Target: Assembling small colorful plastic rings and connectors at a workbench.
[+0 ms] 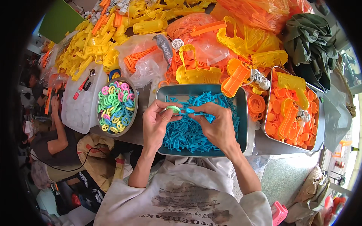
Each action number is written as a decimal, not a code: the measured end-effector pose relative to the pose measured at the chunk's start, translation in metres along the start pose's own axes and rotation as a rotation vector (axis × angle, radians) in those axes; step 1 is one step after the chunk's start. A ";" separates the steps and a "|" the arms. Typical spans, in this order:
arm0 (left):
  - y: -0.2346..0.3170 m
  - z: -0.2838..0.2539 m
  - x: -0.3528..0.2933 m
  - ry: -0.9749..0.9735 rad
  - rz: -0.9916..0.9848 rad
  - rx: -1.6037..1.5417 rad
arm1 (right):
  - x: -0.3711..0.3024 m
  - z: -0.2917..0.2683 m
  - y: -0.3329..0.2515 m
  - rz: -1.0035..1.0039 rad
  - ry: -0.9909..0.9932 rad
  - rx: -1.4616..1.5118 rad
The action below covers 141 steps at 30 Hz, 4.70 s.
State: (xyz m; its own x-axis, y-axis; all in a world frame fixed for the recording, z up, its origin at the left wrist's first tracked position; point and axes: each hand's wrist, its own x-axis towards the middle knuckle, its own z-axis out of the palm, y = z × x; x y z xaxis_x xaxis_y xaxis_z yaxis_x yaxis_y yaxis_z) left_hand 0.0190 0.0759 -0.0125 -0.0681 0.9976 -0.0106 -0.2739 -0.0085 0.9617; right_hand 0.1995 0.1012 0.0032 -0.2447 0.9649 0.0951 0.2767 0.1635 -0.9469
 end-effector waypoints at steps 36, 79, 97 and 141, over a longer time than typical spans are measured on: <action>-0.003 -0.001 0.000 0.026 -0.111 -0.058 | -0.002 0.009 0.000 0.129 -0.031 0.043; -0.002 0.016 0.002 0.042 0.118 0.099 | 0.000 0.000 0.014 0.282 -0.060 0.369; -0.002 0.014 -0.006 0.021 0.130 0.127 | 0.004 -0.007 0.022 0.425 -0.192 0.699; -0.002 0.022 -0.019 0.086 0.067 0.005 | -0.004 0.010 0.000 -0.405 0.126 -0.257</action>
State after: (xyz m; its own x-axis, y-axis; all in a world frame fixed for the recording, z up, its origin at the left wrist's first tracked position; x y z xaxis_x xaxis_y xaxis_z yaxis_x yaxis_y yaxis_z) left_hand 0.0422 0.0583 -0.0084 -0.1679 0.9853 0.0307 -0.2609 -0.0744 0.9625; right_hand 0.1914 0.0958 -0.0004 -0.2704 0.8280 0.4912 0.4064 0.5607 -0.7215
